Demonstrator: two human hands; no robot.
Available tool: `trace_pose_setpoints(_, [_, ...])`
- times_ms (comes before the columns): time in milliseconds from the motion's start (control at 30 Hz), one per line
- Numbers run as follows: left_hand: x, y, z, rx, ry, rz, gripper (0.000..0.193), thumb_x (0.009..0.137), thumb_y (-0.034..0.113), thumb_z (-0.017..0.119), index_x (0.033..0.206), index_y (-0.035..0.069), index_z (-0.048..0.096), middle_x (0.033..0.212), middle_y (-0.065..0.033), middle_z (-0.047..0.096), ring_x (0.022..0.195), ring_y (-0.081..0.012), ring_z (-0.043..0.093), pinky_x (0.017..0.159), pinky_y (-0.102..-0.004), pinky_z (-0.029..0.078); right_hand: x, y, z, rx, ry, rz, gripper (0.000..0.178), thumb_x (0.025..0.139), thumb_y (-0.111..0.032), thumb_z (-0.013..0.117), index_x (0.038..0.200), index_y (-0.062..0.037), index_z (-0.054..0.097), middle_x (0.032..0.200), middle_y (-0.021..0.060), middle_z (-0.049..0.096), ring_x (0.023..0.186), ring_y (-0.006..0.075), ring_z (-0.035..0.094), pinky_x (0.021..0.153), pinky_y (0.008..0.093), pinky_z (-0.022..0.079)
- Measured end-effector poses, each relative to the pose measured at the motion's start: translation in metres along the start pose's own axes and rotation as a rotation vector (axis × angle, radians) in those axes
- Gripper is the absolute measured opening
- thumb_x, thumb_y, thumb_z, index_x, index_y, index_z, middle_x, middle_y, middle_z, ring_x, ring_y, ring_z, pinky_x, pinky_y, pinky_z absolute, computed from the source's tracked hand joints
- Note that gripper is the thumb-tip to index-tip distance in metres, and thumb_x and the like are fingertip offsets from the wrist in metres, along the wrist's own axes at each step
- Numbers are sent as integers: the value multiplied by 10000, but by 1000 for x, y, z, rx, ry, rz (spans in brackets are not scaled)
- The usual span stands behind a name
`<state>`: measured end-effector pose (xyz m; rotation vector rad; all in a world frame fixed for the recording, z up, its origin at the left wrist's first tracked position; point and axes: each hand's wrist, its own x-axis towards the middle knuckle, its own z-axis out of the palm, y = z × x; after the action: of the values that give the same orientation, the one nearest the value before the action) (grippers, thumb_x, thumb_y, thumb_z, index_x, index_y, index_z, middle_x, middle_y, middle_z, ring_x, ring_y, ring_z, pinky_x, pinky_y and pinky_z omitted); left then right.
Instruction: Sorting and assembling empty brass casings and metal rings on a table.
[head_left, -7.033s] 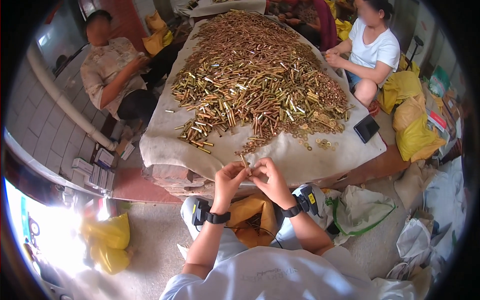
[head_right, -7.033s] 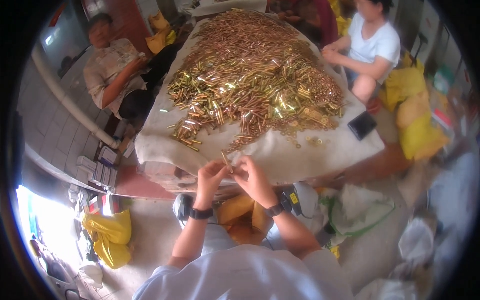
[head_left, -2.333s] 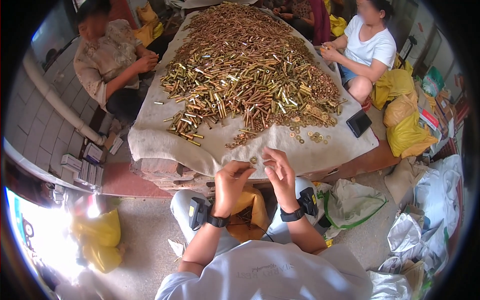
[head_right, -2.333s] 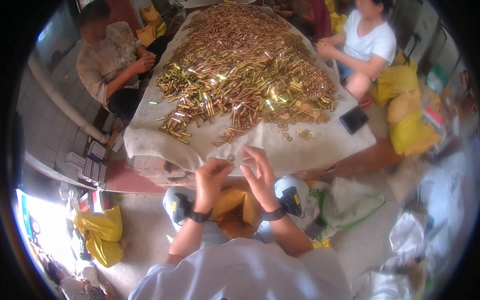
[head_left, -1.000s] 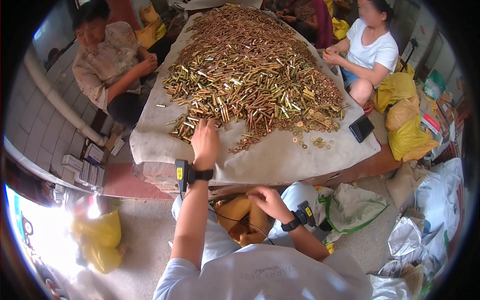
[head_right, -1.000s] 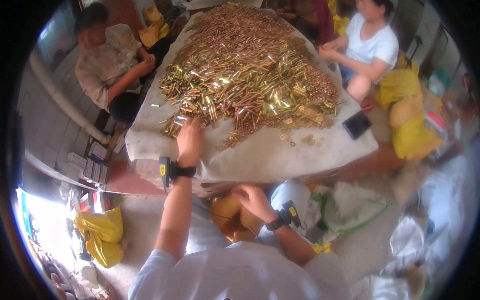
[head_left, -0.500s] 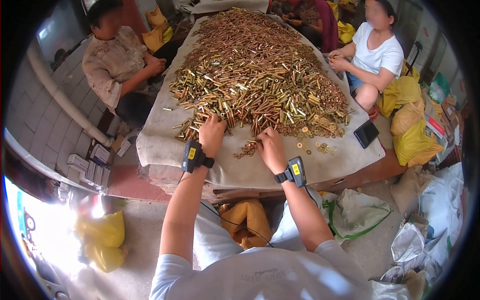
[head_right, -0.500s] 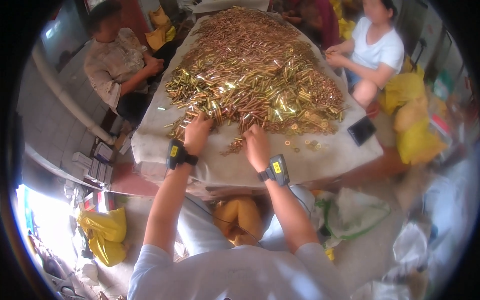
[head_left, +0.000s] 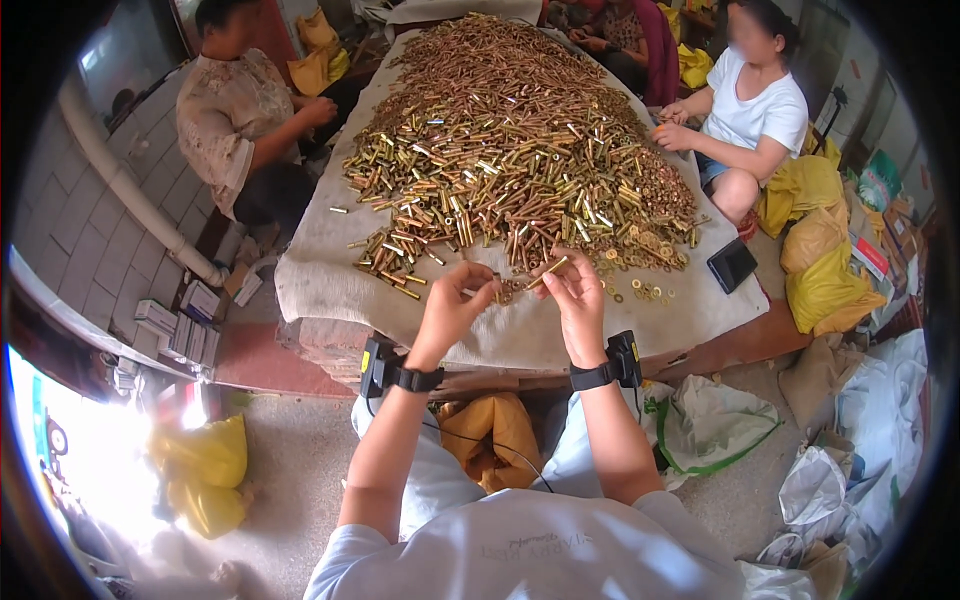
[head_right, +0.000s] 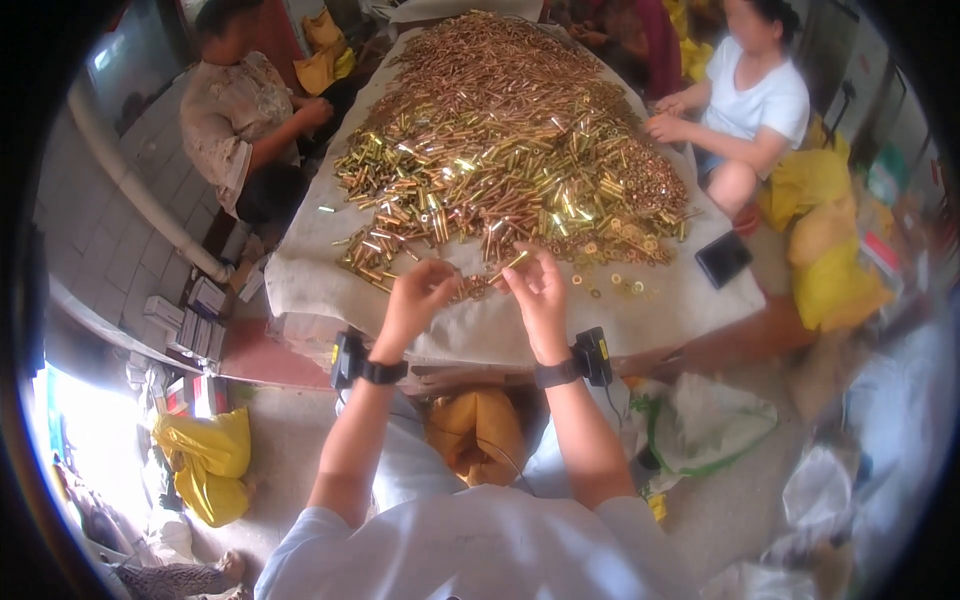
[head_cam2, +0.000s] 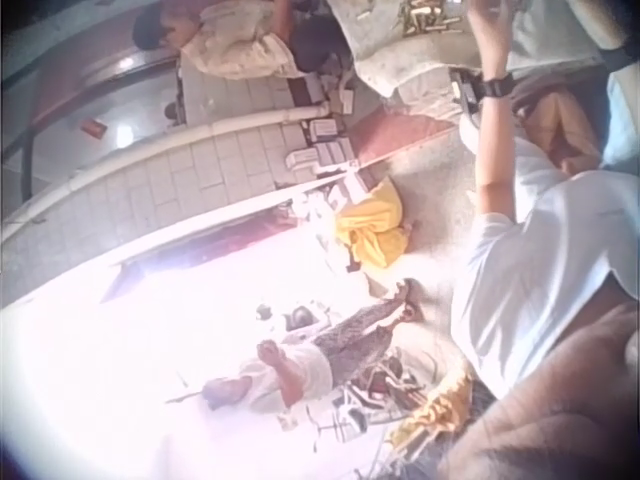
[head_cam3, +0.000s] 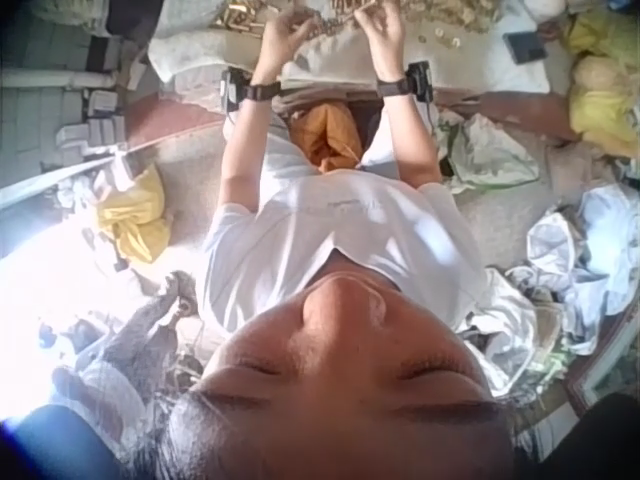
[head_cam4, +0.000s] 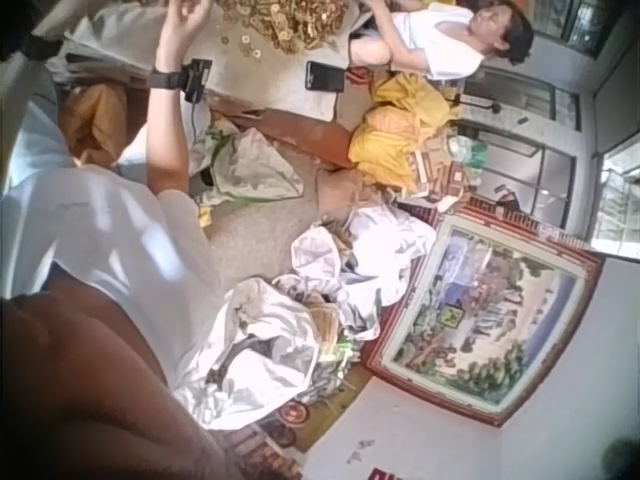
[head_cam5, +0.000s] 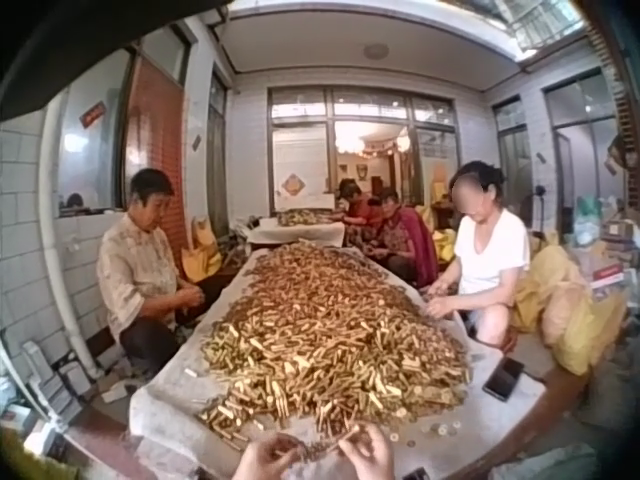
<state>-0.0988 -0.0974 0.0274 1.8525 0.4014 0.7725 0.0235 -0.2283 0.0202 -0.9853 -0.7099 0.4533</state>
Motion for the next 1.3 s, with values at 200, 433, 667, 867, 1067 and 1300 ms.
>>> trace_pose_setpoints(200, [-29,17,18,-718,23,-243,141,887,103,563,983,3,536,887,-49,633,765,-88,588,695,-247,522,-22,-17,10,-36,-19,-91,302,861,-13,557,1145,-17,455,928,97,629,798,135,598,712,251,472])
trace_pose_setpoints(433, [-46,24,26,-777,-25,-237,126,888,67,551,991,-4,536,915,-63,614,816,-117,604,763,-267,524,-39,-17,17,-69,-3,-155,277,864,-13,551,1126,-22,464,931,117,634,844,150,605,738,261,473])
trace_pose_setpoints(667, [-54,34,28,-607,-58,-175,158,848,34,603,994,-16,567,857,-21,617,793,-81,583,728,-236,506,-39,-26,15,-66,33,-166,257,862,4,538,1113,-14,482,921,123,635,814,139,597,743,260,473])
trace_pose_setpoints(867, [-54,33,26,-541,-85,-186,152,828,51,623,969,5,588,884,-33,624,775,-99,581,719,-229,481,-48,-24,7,-162,-40,-74,260,825,19,582,1084,24,561,945,80,610,885,139,579,793,246,447])
trace_pose_setpoints(1067, [-60,28,34,-972,17,-366,146,849,65,608,981,5,592,869,-38,631,779,-108,606,724,-224,506,-65,-16,18,-341,-81,-160,230,809,-10,581,1036,-1,617,1003,89,564,941,171,534,817,268,425])
trace_pose_setpoints(1300, [-72,22,28,-917,-97,-432,178,917,141,519,993,-7,582,939,-64,621,849,-132,610,764,-243,512,-61,-3,1,-370,-252,-174,259,790,-22,629,1049,-11,613,967,40,509,924,142,492,815,243,392])
